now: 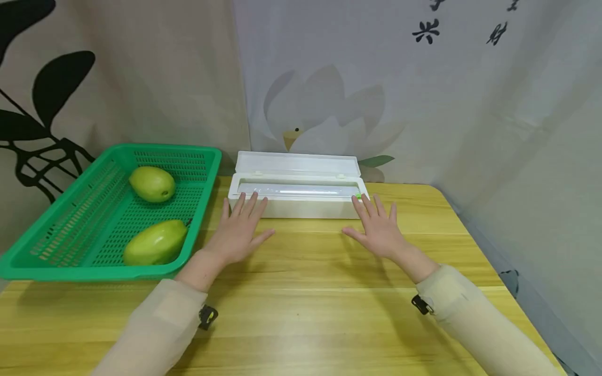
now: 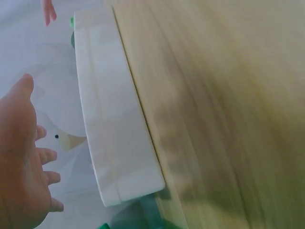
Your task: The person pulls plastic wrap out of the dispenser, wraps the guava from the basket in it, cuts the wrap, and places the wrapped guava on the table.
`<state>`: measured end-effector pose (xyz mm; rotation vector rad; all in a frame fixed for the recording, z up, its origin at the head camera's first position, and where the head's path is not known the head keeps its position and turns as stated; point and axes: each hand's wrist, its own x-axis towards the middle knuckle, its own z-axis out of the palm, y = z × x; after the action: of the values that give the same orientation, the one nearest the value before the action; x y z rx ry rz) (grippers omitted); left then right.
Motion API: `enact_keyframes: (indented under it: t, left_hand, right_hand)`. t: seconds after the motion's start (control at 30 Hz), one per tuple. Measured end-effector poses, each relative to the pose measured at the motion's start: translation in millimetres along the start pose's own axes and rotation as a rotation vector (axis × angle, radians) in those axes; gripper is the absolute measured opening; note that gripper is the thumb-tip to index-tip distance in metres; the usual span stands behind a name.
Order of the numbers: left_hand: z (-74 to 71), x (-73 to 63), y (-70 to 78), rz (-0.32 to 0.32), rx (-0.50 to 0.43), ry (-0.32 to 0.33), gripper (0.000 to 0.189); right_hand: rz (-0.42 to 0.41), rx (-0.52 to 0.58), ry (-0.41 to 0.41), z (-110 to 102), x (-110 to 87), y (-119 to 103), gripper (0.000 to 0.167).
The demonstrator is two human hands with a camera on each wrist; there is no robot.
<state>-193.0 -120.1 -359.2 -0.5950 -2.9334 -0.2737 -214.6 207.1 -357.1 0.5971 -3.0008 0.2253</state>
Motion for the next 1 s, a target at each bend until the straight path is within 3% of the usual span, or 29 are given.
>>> enact_keyframes:
  t: [0.27,0.47,0.83,1.0]
  left_hand:
    - [2.9,30.2,-13.8,-0.151,-0.056,-0.014,0.072]
    - [4.6,44.6,-26.5,-0.244,-0.105,-0.018,0.070]
    - [8.8,52.8,-34.9,-0.277,-0.102,-0.086,0.060]
    - [10.0,56.3,-33.8,-0.300,-0.124,-0.029,0.047]
  right_hand:
    - [0.077,0.011,0.017,-3.2,26.7,9.8,0.077]
    - [0.117,0.016,0.072,-3.0,47.9,16.4,0.070]
    - [0.177,-0.023,0.095,-2.0,72.4,25.3,0.046]
    - [0.199,-0.040,0.049,-1.7,77.2,25.5,0.038]
